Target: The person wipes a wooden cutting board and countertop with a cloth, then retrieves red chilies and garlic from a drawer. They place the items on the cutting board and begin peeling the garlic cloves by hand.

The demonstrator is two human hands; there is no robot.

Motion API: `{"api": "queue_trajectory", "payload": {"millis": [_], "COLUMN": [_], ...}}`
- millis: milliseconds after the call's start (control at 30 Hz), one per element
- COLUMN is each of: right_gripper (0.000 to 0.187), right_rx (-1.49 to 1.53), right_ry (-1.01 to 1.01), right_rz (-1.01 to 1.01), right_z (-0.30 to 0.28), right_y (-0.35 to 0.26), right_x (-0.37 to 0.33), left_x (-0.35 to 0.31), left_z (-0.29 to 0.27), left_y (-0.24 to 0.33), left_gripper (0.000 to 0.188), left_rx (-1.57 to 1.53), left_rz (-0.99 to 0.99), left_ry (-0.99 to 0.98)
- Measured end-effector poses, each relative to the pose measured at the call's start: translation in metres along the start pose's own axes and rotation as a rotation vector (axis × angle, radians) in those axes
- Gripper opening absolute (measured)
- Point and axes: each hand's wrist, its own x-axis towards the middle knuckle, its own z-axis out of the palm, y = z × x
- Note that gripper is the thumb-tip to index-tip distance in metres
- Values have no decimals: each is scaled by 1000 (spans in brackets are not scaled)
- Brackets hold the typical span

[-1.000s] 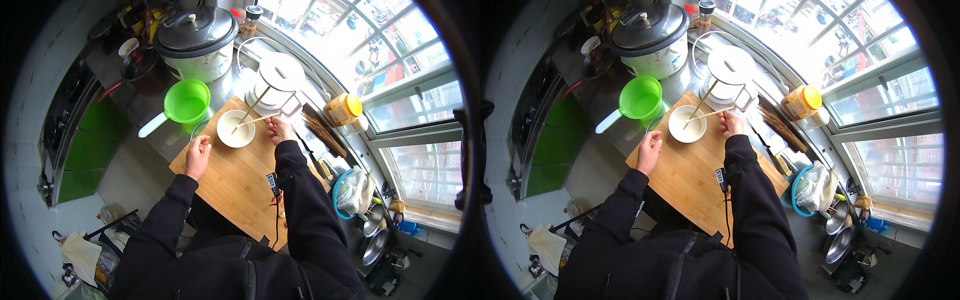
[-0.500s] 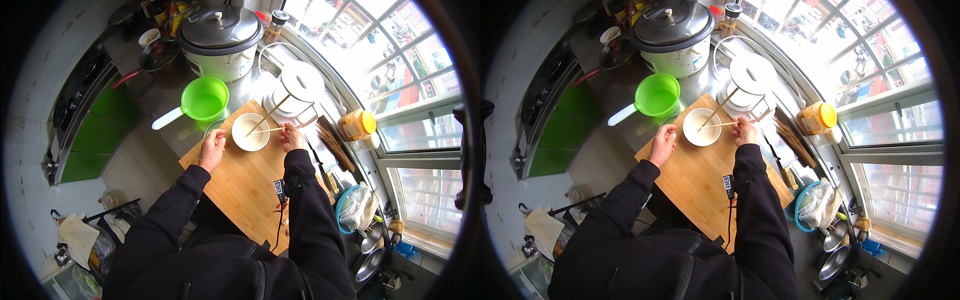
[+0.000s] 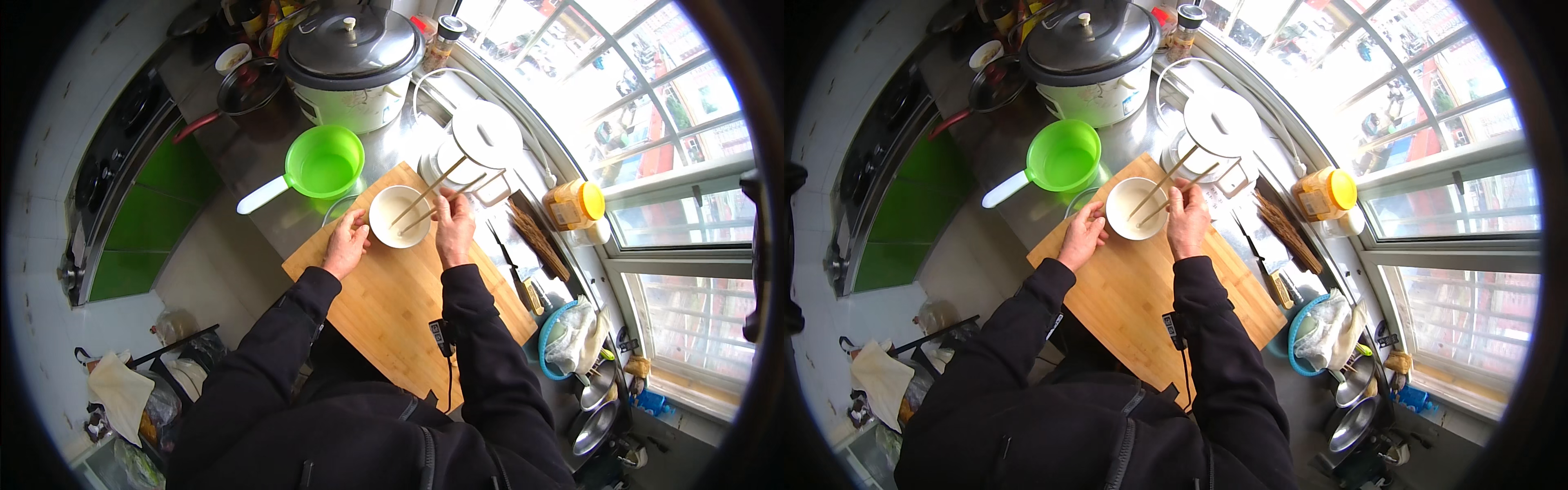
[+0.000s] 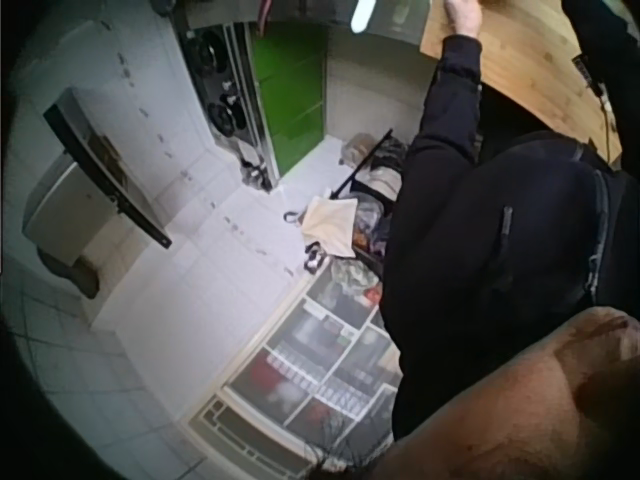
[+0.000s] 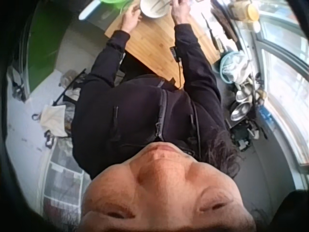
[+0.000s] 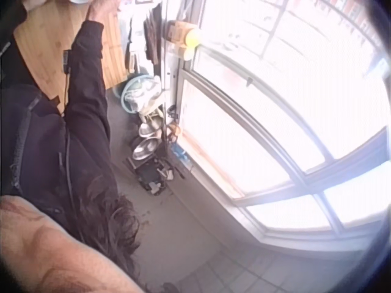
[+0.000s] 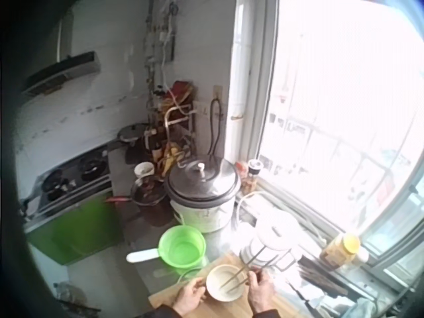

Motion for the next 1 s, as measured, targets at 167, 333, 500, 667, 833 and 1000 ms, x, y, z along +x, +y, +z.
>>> {"api": "queue_trajectory", "payload": {"millis": [167, 333, 500, 667, 833, 1000], "right_gripper": [27, 22, 12, 7, 13, 19], "right_rx": [-42, 91, -35, -159, 20, 67], "right_ry": [1, -105, -111, -152, -177, -146], "right_rz": [5, 3, -27, 22, 103, 117], "right_z": [14, 15, -5, -46, -68, -75], "right_y": [10, 11, -10, -16, 2, 10], "right_x": [19, 29, 16, 23, 39, 43], "left_x": [5, 11, 13, 8, -3, -2], "left_z": [1, 1, 21, 65, 106, 115], "left_y": [17, 31, 25, 13, 14, 20], "left_gripper": [47, 47, 45, 44, 48, 48], "left_rx": [-263, -370, -372, -303, -414, -428], "left_rz": [-153, -279, -218, -217, -207, -199], "left_ry": [-142, -282, -229, -217, -216, -223]}}
